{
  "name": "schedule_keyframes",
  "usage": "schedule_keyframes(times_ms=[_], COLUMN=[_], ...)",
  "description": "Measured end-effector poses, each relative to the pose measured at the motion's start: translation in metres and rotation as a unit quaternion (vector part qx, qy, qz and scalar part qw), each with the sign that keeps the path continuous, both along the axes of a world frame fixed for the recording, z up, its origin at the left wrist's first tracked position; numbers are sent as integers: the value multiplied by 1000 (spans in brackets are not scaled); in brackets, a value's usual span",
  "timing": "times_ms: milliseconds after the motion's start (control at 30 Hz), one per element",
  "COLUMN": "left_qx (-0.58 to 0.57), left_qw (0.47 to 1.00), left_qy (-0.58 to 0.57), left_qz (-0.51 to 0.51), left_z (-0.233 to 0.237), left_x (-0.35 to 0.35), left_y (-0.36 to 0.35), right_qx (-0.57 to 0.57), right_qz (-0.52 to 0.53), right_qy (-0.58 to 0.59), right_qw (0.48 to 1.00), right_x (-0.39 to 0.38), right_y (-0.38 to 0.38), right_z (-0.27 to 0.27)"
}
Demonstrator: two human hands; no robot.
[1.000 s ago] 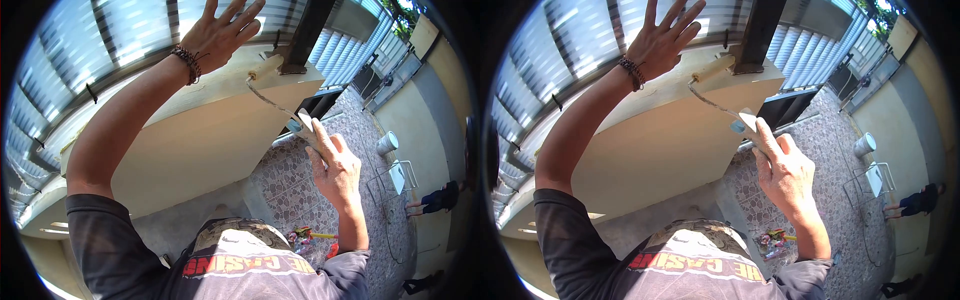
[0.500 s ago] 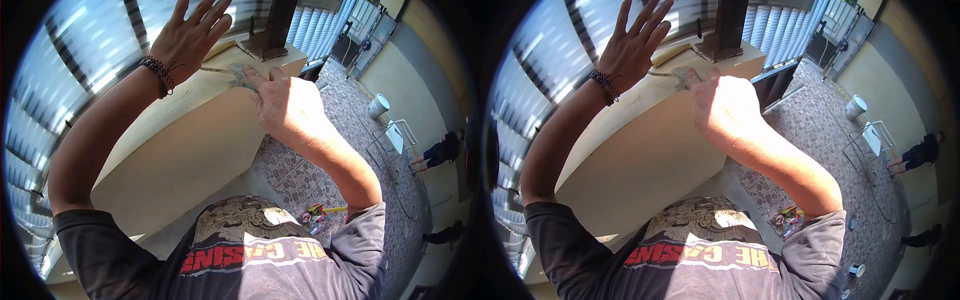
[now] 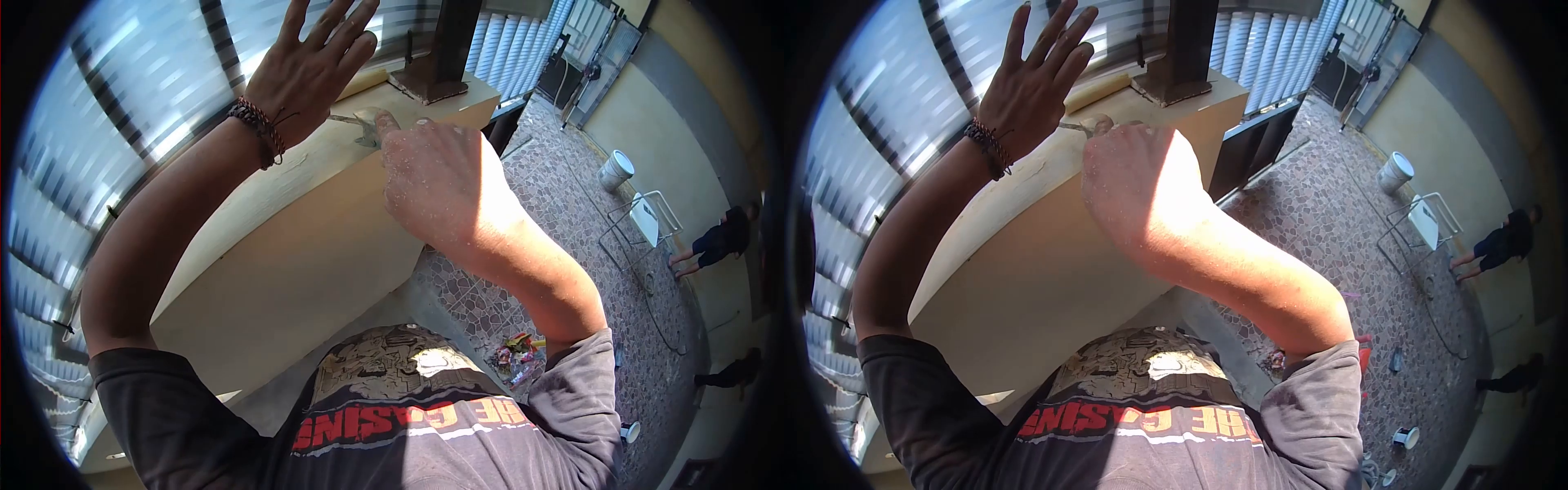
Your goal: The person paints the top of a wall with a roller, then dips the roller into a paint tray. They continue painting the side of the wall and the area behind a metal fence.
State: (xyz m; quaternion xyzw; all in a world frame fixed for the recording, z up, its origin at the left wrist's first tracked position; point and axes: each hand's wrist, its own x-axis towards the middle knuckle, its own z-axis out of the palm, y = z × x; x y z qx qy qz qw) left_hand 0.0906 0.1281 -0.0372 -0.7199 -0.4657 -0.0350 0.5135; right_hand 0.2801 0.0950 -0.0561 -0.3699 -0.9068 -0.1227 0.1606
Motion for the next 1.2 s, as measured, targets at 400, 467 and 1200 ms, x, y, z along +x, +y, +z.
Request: schedule_keyframes(times_ms=[400, 467, 1200], left_qx=[-12, -13, 17], left_qw=[999, 999, 997], left_qy=[-24, -36, -65], left_qz=[-28, -25, -34], left_z=[4, 2, -11], left_x=[5, 4, 4], left_y=[-6, -4, -7], right_qx=[-20, -39, -77], right_qz=[34, 14, -57], right_qy=[-41, -44, -77], right_qw=[998, 998, 992], right_x=[6, 10, 77], right_y=[-9, -17, -67], right_z=[3, 6, 7])
